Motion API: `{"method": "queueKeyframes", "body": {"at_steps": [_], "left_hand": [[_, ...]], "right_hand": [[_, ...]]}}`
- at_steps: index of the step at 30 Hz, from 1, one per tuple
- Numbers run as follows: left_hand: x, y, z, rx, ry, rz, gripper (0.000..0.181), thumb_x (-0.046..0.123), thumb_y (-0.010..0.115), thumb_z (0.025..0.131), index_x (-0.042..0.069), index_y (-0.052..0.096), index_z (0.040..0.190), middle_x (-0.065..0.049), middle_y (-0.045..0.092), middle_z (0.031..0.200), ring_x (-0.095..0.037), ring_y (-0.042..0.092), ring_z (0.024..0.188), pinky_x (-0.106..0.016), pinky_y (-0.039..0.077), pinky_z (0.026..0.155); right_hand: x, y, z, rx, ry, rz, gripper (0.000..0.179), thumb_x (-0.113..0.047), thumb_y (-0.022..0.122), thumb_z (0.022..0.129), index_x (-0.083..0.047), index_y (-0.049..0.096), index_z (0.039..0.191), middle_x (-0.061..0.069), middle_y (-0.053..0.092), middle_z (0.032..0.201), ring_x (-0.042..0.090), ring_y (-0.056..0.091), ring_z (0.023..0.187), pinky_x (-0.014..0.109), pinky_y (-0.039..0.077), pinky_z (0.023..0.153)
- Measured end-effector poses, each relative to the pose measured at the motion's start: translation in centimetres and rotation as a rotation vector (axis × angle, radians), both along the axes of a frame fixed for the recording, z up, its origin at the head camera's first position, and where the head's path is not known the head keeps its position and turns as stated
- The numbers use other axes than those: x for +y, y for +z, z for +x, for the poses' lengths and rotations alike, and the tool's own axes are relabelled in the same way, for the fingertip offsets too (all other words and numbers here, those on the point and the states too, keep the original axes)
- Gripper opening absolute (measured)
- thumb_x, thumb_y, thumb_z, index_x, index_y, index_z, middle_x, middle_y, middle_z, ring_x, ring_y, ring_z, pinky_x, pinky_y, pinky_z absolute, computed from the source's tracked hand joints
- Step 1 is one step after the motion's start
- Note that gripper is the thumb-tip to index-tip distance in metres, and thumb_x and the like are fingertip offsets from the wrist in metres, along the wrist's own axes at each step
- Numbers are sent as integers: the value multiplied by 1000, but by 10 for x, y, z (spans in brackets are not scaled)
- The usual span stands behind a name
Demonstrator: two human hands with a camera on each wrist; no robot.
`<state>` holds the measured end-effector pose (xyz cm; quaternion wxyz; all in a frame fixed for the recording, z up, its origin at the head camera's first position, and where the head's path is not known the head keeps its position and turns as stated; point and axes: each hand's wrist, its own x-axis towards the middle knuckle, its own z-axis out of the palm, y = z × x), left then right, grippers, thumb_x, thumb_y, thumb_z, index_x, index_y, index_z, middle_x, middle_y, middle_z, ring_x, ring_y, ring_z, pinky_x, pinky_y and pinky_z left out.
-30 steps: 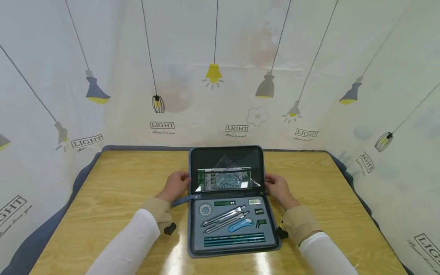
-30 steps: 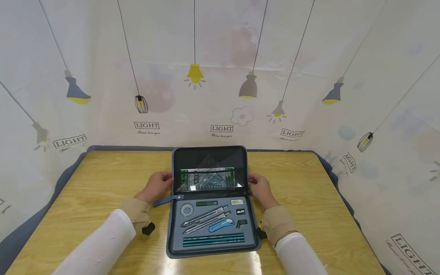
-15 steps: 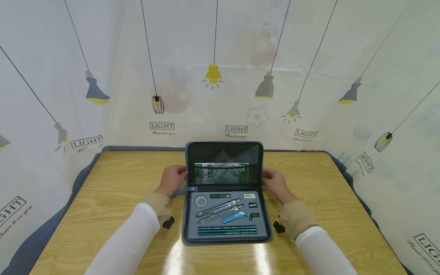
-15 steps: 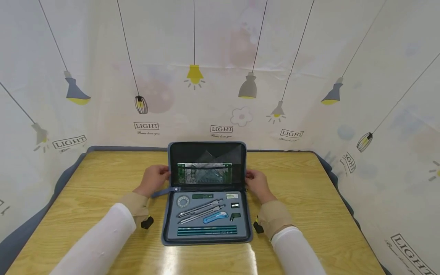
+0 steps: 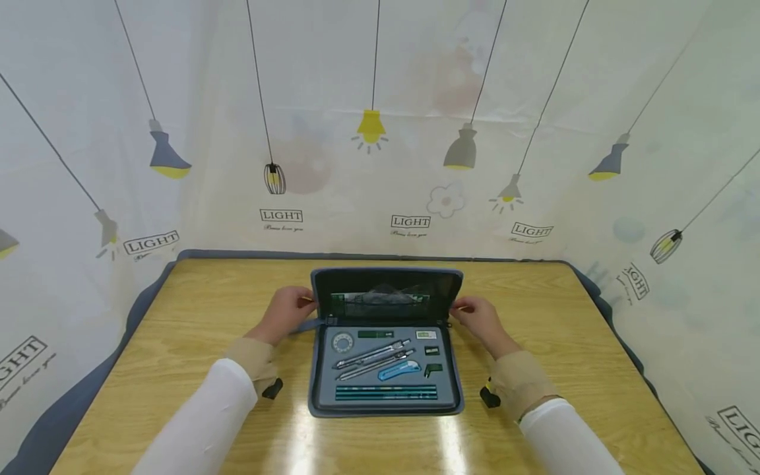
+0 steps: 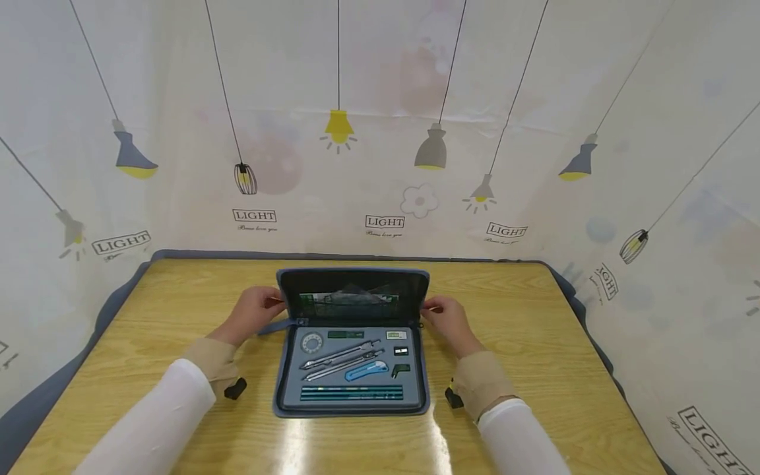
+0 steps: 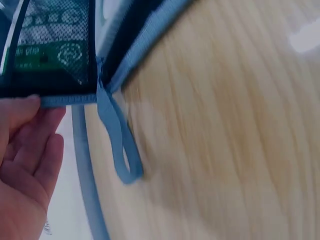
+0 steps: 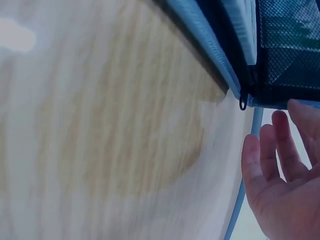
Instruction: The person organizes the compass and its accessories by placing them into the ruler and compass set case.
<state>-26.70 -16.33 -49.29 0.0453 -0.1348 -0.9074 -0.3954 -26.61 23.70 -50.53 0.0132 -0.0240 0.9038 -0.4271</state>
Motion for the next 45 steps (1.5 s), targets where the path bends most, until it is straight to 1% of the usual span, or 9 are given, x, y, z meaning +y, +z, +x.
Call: {"method": "queueKeyframes", "body": {"at_steps": [4, 9, 15, 24, 29, 33, 37, 40, 45], "left_hand": [[-6, 1, 10, -63, -78, 24, 12, -2, 63, 85, 6, 71, 89, -8, 70, 93, -24, 66, 91, -38, 55, 79], [-7, 1, 24, -84, -134, -2, 18, -5, 62, 85, 11, 70, 90, -6, 68, 100, -24, 63, 98, -42, 53, 83], [-9, -4, 32, 97, -238, -159, 22, -9, 67, 76, 12, 69, 83, -2, 68, 95, -21, 63, 94, -38, 52, 82], [-4, -8, 43, 262, -304, -397, 19, -5, 68, 74, 12, 68, 80, 3, 63, 89, -13, 63, 84, -29, 53, 74], [2, -9, 50, 314, -344, -435, 15, -5, 65, 75, 9, 71, 78, 2, 62, 86, -14, 60, 82, -30, 52, 73], [4, -5, 55, 226, -333, -433, 7, 15, 71, 79, 12, 68, 85, 1, 60, 95, -16, 57, 90, -34, 50, 81], [9, -1, 58, 73, -339, -469, 58, 46, 77, 73, 10, 62, 116, -7, 54, 127, -26, 50, 117, -43, 43, 98], [14, 1, 59, 23, -374, -517, 92, 58, 77, 66, 7, 48, 137, -14, 40, 145, -33, 38, 132, -47, 35, 106], [29, 6, 60, -54, -449, -567, 106, 60, 78, 63, 7, 36, 145, -18, 26, 153, -39, 25, 140, -53, 28, 110]], "right_hand": [[2, 0, 5, 4, 16, 51, 9, -3, 65, 86, 0, 69, 93, 17, 68, 99, 32, 63, 96, 38, 51, 75], [3, 3, 13, 10, 40, 82, 26, 13, 57, 81, -4, 72, 94, 15, 67, 102, 33, 59, 98, 36, 47, 74], [6, -1, 21, 93, 151, 168, 17, 4, 63, 85, -11, 72, 88, 8, 65, 100, 24, 58, 89, 36, 51, 72], [5, -6, 29, 403, 339, 471, 17, 0, 73, 78, -15, 70, 85, 0, 62, 97, 19, 61, 90, 36, 52, 78], [2, -7, 36, 412, 346, 537, 14, -2, 72, 79, -14, 70, 85, -1, 60, 99, 16, 61, 90, 32, 53, 77], [-2, -1, 38, 351, 338, 522, 12, -1, 68, 83, -13, 69, 86, 1, 60, 100, 17, 61, 92, 33, 53, 79], [-4, 3, 37, 269, 310, 532, 12, -1, 66, 84, -11, 67, 90, 2, 61, 100, 19, 62, 90, 34, 53, 78], [-7, 1, 35, 196, 246, 550, 13, -1, 64, 85, -8, 63, 96, 6, 60, 99, 20, 61, 88, 35, 52, 75], [-15, -2, 31, 143, 166, 571, 14, -2, 60, 87, -1, 62, 101, 13, 62, 96, 25, 61, 87, 39, 51, 74]]}}
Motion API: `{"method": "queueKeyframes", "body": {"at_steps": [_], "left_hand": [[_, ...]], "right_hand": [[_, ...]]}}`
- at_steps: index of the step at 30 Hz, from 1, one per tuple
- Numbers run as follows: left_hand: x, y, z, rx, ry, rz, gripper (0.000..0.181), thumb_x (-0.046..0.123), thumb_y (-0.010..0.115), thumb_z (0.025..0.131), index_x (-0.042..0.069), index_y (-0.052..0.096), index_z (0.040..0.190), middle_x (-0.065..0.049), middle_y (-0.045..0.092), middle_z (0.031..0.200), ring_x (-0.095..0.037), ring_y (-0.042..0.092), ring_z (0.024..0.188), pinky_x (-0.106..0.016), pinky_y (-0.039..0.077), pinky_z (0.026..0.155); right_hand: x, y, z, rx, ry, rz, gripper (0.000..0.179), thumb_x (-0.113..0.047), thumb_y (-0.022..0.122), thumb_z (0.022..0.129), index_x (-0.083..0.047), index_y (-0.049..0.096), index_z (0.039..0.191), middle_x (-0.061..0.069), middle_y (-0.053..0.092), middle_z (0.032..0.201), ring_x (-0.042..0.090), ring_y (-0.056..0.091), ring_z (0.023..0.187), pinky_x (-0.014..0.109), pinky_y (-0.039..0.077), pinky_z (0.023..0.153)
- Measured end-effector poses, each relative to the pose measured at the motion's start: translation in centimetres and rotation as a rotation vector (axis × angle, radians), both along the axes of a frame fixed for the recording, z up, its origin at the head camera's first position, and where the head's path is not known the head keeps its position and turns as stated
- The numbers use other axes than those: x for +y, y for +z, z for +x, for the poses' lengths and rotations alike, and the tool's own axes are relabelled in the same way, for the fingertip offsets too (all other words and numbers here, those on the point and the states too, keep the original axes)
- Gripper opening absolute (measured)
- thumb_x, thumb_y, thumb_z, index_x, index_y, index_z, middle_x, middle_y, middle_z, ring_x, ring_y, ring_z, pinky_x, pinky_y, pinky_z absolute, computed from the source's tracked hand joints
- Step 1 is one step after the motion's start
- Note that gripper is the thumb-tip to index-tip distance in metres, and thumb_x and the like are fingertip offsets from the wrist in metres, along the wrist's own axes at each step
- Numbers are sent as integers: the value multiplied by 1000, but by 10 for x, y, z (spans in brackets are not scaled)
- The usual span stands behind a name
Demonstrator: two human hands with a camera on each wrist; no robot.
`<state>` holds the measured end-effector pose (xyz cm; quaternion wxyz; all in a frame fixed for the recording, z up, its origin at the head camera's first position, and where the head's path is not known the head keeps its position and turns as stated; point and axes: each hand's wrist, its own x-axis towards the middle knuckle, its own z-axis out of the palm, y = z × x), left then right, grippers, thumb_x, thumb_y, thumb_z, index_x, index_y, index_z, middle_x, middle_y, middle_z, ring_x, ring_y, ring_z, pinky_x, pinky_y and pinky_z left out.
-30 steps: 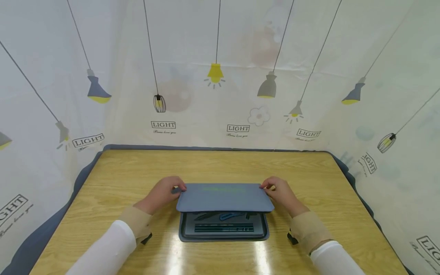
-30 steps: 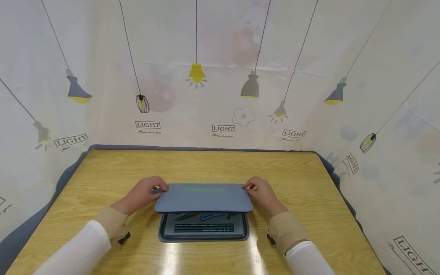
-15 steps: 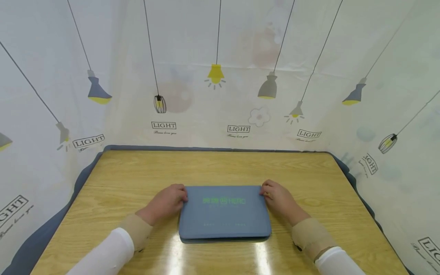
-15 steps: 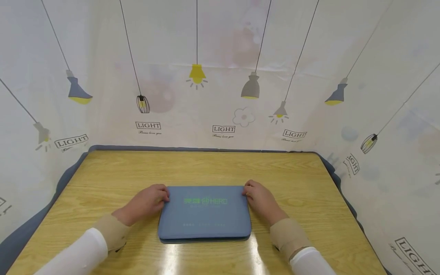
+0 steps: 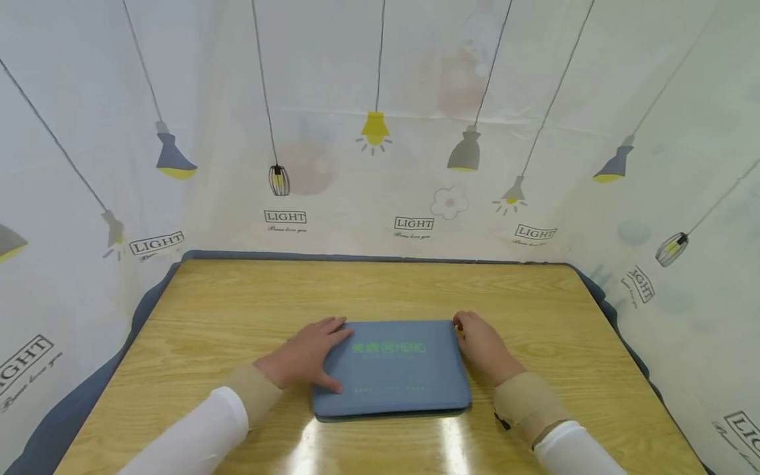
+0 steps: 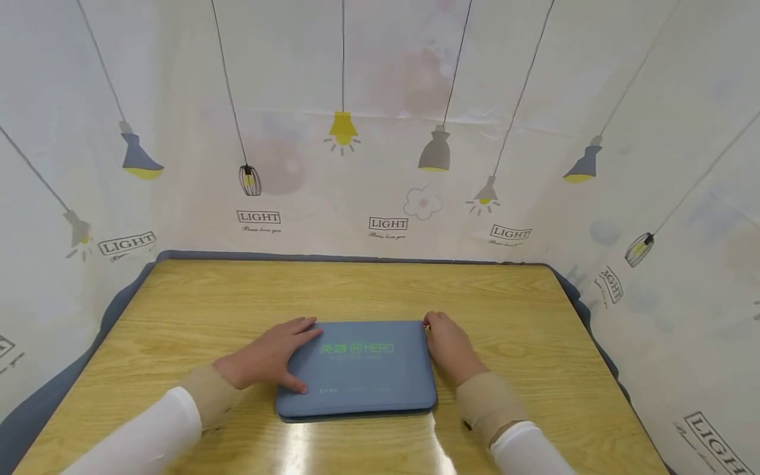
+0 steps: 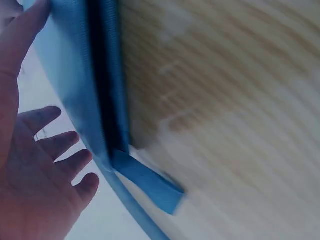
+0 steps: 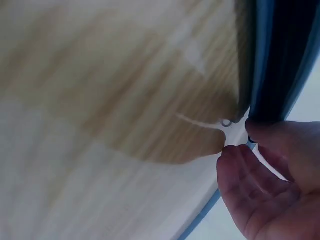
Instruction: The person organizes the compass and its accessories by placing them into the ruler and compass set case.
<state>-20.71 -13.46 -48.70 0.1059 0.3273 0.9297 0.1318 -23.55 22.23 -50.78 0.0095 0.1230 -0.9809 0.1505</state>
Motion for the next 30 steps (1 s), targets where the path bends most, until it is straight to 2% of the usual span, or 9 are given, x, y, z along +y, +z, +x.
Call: {"method": "queueKeyframes", "body": {"at_steps": [3, 6, 10, 14, 17, 21, 25, 30], "left_hand": [[11, 1, 2, -47, -26, -28, 116, 66, 76, 60, 9, 29, 148, -21, 17, 155, -42, 17, 142, -57, 24, 110], [19, 0, 8, -67, -45, -78, 127, 74, 73, 55, 10, 19, 151, -24, 6, 156, -45, 7, 142, -62, 19, 110], [28, -3, 16, -39, -40, -146, 134, 78, 71, 50, 12, 15, 152, -27, 0, 155, -48, 3, 142, -63, 19, 108], [36, -4, 20, 12, -19, -240, 136, 81, 70, 47, 15, 14, 152, -27, 2, 155, -47, 5, 142, -61, 25, 107], [41, -4, 23, 23, 1, -288, 138, 82, 70, 46, 15, 12, 153, -27, 2, 155, -46, 5, 142, -60, 26, 107], [45, -4, 26, 24, 16, -306, 136, 78, 72, 50, 14, 10, 153, -27, 1, 155, -46, 4, 142, -60, 26, 108], [47, -4, 24, 53, 18, -290, 133, 75, 73, 52, 11, 13, 152, -28, 4, 155, -48, 8, 141, -60, 28, 106], [46, -5, 13, 50, 55, -269, 132, 74, 74, 52, 12, 14, 152, -28, 6, 155, -48, 9, 141, -60, 28, 107]], "right_hand": [[-3, 0, -4, 17, -3, 7, 13, -2, 60, 88, 1, 65, 99, 15, 65, 94, 28, 62, 88, 40, 52, 75], [-3, 1, -9, 4, 10, 3, 14, -1, 60, 88, 2, 66, 100, 15, 65, 95, 29, 62, 90, 41, 52, 77], [-3, 3, -18, -74, 21, 2, 19, -1, 59, 88, 3, 67, 105, 15, 66, 101, 30, 62, 97, 43, 51, 83], [-3, 5, -27, -138, 26, 19, 18, -2, 60, 88, 2, 69, 103, 15, 68, 103, 30, 63, 99, 44, 51, 86], [-2, 7, -32, -163, 28, 33, 14, -4, 61, 88, 0, 71, 98, 12, 69, 97, 25, 64, 92, 41, 52, 81], [0, 8, -37, -139, 59, 66, 9, -5, 62, 88, -3, 70, 87, 7, 68, 85, 19, 61, 78, 37, 52, 72], [-1, 10, -42, -82, 76, 115, 11, -6, 60, 88, -5, 68, 81, 6, 66, 81, 18, 59, 74, 37, 51, 69], [-7, 15, -45, -56, 57, 151, 15, -8, 57, 91, -5, 66, 80, 7, 64, 80, 20, 59, 72, 37, 50, 67]]}}
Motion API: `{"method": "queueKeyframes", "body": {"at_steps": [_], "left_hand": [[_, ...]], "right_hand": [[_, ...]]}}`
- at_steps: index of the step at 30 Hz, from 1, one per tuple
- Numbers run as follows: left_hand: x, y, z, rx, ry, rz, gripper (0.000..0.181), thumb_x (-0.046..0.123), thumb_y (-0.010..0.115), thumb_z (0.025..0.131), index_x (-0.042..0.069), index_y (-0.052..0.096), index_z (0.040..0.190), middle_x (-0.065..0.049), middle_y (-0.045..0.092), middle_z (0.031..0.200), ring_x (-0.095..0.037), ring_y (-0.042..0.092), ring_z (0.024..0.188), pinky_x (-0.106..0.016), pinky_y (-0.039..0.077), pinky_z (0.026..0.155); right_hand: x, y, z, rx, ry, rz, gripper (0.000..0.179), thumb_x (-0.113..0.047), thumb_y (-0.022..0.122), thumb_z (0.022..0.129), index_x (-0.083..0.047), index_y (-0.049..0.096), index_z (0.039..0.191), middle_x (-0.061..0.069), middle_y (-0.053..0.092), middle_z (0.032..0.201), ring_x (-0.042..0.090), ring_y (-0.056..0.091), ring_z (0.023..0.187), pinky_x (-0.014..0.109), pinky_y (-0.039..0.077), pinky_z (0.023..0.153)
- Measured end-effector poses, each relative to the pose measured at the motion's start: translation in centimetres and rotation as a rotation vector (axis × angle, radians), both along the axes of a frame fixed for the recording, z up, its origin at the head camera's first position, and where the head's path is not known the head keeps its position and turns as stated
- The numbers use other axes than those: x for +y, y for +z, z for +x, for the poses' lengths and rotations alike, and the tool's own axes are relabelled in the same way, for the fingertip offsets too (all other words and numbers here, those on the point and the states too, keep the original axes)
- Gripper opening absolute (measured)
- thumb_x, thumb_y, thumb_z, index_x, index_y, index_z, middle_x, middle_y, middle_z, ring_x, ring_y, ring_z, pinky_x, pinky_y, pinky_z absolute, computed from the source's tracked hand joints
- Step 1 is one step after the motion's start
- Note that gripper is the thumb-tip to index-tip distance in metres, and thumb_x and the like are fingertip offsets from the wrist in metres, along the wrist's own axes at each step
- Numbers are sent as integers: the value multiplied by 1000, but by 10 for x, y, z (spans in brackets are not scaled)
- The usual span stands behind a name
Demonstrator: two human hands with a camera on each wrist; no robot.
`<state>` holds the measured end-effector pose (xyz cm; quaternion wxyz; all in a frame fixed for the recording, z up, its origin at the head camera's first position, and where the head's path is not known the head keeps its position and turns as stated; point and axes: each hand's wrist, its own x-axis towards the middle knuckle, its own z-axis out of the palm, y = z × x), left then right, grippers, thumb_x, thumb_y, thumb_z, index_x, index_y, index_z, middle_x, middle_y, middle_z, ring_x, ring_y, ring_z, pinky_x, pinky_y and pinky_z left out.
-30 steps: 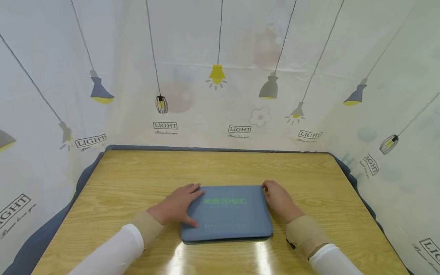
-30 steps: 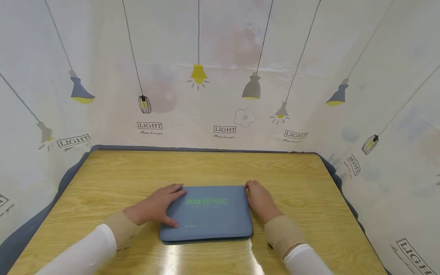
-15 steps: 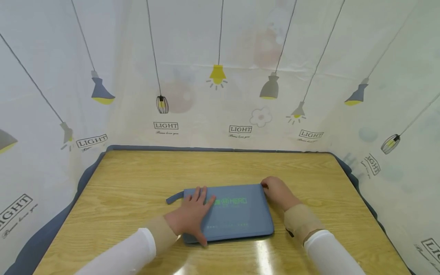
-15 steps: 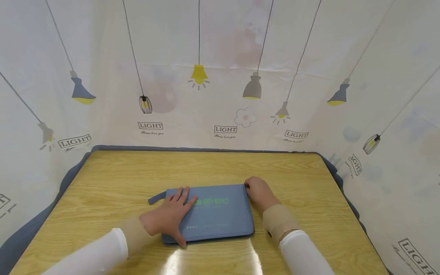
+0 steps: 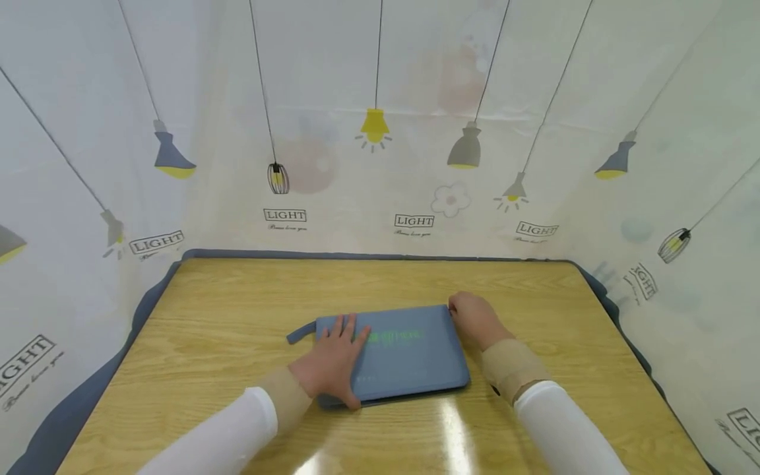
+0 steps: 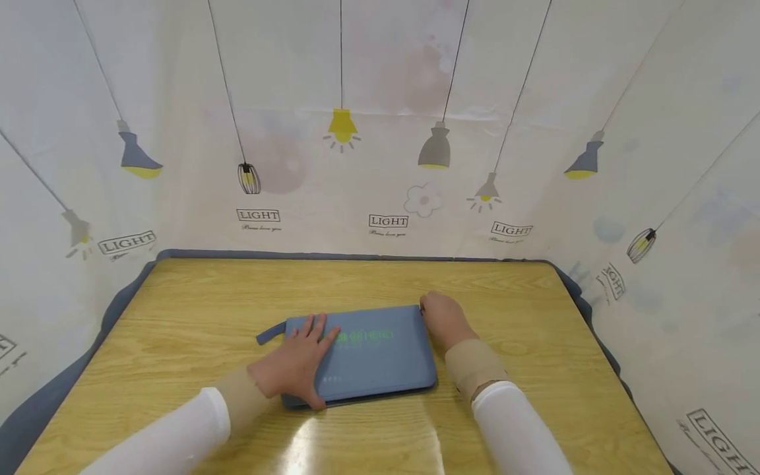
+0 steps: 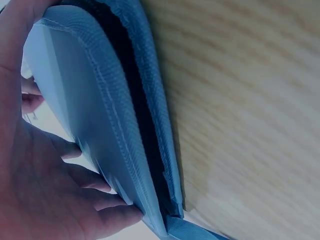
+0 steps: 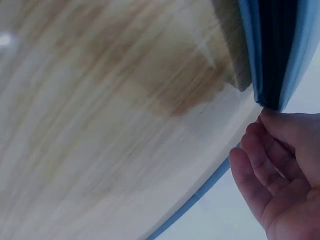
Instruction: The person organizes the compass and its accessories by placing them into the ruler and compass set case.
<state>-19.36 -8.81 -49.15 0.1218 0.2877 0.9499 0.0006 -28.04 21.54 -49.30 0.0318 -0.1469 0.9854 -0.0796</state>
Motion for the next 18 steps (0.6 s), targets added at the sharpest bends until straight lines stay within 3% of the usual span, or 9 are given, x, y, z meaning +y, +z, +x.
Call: {"method": "queueKeyframes", "body": {"at_steps": [7, 18], "left_hand": [[-1, -3, -13, -20, 36, 20, 132, 74, 74, 53, 13, 12, 153, -27, 4, 155, -47, 6, 141, -59, 27, 108], [-2, 3, -22, -46, 84, 43, 133, 71, 77, 51, 14, 13, 153, -26, 3, 155, -46, 6, 142, -59, 25, 109]], "right_hand": [[-2, 5, 3, -17, -67, 28, 14, -7, 57, 92, -5, 65, 81, 7, 62, 78, 19, 57, 69, 35, 49, 63], [-1, -5, 23, 79, 1, 76, 9, -7, 63, 87, -5, 65, 78, 7, 60, 76, 22, 59, 69, 36, 51, 62]]}}
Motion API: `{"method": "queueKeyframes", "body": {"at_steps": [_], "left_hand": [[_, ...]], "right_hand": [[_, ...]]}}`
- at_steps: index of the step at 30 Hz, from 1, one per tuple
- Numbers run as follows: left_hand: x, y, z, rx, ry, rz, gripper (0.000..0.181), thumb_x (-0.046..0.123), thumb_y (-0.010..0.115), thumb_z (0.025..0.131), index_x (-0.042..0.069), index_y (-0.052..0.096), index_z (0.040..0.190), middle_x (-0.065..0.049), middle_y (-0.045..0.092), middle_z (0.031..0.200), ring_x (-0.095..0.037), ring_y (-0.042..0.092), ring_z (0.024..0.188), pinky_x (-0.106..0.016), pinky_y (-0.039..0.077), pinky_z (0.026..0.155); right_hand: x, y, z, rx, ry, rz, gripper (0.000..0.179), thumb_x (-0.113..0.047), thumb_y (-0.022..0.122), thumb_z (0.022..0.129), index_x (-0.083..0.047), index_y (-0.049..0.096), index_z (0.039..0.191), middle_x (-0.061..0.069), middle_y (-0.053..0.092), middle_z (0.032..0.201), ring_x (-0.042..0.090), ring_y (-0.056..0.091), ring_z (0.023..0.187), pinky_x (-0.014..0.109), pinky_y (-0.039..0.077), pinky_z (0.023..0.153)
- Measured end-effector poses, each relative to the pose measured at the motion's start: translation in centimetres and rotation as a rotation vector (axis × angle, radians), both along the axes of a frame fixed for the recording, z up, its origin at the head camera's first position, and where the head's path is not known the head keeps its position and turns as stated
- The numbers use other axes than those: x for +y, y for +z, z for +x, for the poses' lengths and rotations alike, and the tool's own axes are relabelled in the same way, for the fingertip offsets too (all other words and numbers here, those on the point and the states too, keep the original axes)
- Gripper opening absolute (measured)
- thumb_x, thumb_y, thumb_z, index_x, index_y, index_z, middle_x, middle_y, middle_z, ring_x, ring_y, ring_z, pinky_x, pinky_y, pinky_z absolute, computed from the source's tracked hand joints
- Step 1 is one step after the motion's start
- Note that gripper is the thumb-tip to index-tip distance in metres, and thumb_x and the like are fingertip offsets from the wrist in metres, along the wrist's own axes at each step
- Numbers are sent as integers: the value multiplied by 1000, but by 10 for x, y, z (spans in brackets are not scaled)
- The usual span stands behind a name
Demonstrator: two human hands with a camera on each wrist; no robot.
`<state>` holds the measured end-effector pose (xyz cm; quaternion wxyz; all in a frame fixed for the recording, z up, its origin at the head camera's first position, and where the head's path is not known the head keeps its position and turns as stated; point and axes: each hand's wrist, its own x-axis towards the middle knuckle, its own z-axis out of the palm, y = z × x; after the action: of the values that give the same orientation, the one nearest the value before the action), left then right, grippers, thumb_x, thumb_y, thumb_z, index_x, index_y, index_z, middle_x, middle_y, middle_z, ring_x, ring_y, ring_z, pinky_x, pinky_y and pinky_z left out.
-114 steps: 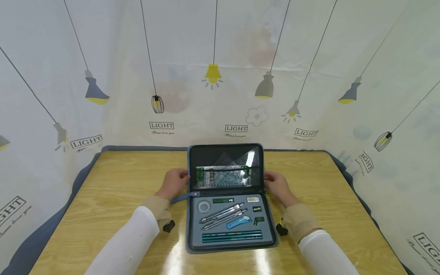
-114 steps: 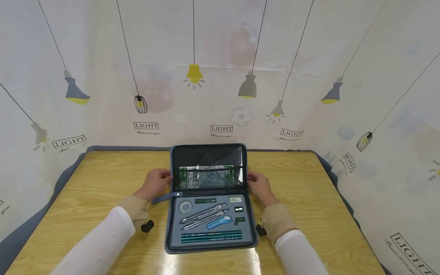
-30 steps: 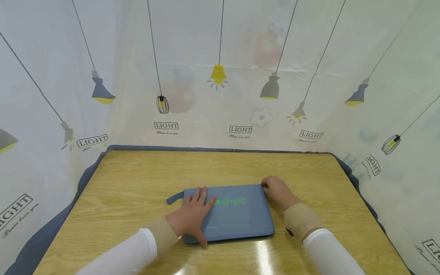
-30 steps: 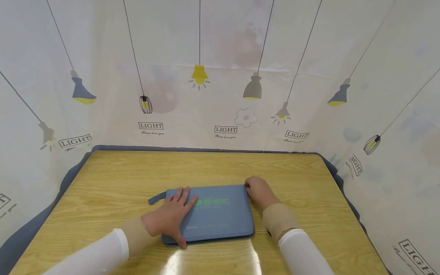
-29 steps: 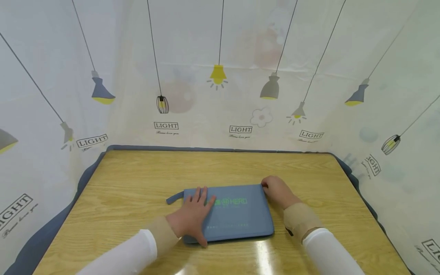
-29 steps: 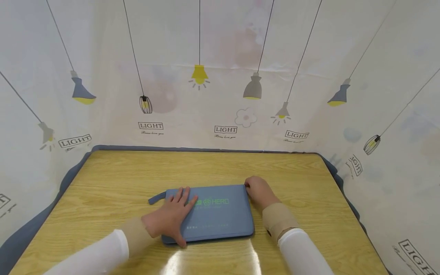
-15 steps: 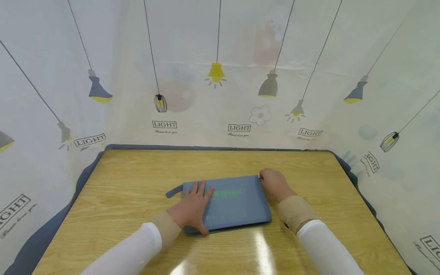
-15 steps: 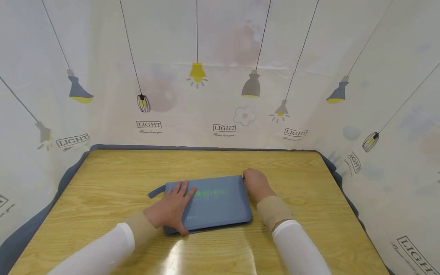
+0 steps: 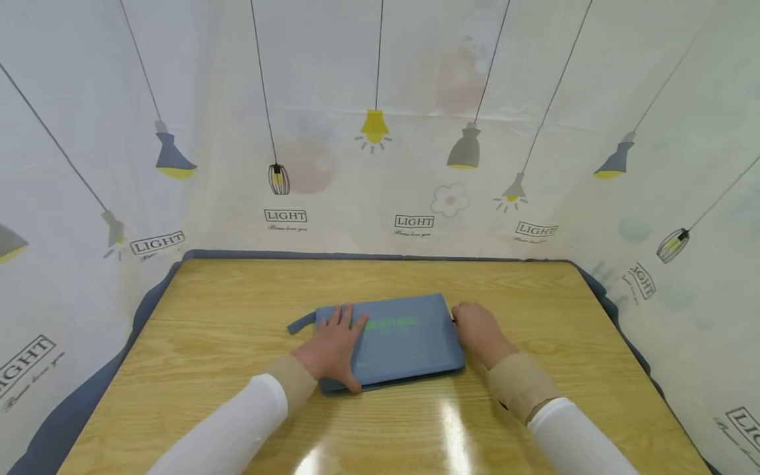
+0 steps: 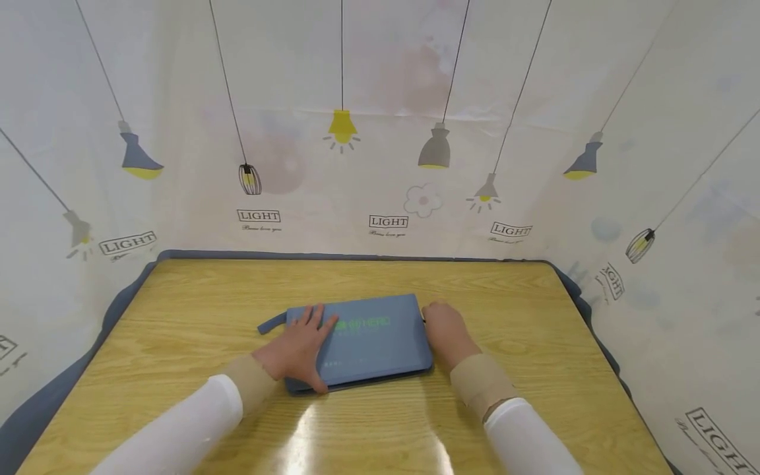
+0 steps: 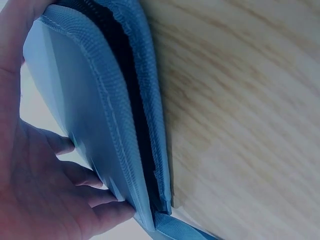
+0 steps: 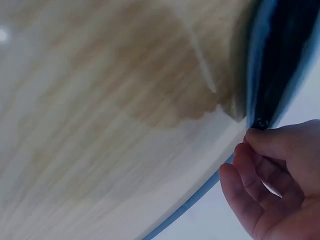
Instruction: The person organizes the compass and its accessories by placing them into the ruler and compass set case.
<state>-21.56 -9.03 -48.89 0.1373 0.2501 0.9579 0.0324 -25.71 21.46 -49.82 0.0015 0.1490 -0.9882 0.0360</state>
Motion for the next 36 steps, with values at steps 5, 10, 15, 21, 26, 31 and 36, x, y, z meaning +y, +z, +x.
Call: {"method": "queueKeyframes", "body": {"at_steps": [5, 10, 15, 21, 26, 31, 36], "left_hand": [[1, -2, -4, 11, 5, -16, 133, 71, 77, 52, 15, 12, 153, -26, 3, 155, -46, 6, 142, -58, 25, 110], [3, -1, -6, 22, 22, -32, 134, 73, 76, 51, 15, 11, 153, -27, 4, 155, -45, 7, 142, -57, 26, 109], [4, 0, -6, 39, 33, -24, 134, 73, 77, 50, 14, 14, 152, -27, 6, 155, -46, 9, 142, -57, 27, 109], [-1, -1, -7, 1, 33, 45, 133, 71, 78, 50, 15, 15, 152, -26, 5, 155, -46, 6, 142, -59, 24, 109], [-8, 2, -11, -67, 72, 186, 122, 67, 79, 54, 17, 23, 151, -21, 9, 157, -42, 9, 143, -57, 25, 110], [-18, 0, -18, -39, 160, 328, 104, 56, 78, 66, 7, 33, 146, -21, 20, 154, -38, 21, 141, -52, 29, 110], [-22, -12, -17, 89, 178, 315, 109, 64, 75, 65, 3, 34, 145, -21, 33, 148, -37, 32, 136, -53, 29, 109]], "right_hand": [[9, -1, 16, 38, 58, 13, 9, -5, 68, 83, -6, 64, 75, 7, 59, 72, 22, 58, 66, 35, 50, 60], [17, 2, 45, 20, 94, 15, 13, 2, 62, 84, -6, 63, 74, 6, 58, 71, 22, 58, 65, 35, 50, 60], [17, 5, 71, -13, 91, 11, 17, 3, 63, 82, -8, 60, 69, 5, 56, 67, 21, 57, 63, 34, 47, 56], [6, 6, 84, -75, 59, -15, 15, 5, 60, 82, -5, 60, 70, 7, 55, 68, 19, 55, 62, 34, 46, 53], [-1, 6, 84, -120, 29, -23, 8, 0, 58, 84, 1, 59, 76, 12, 57, 71, 24, 57, 65, 40, 48, 56], [-3, 7, 82, -42, 38, -14, 15, -1, 57, 84, -1, 55, 69, 13, 56, 65, 29, 58, 61, 43, 48, 54], [1, 12, 74, -36, 55, 13, 18, 3, 54, 81, -3, 53, 63, 11, 54, 61, 25, 55, 56, 40, 47, 50]]}}
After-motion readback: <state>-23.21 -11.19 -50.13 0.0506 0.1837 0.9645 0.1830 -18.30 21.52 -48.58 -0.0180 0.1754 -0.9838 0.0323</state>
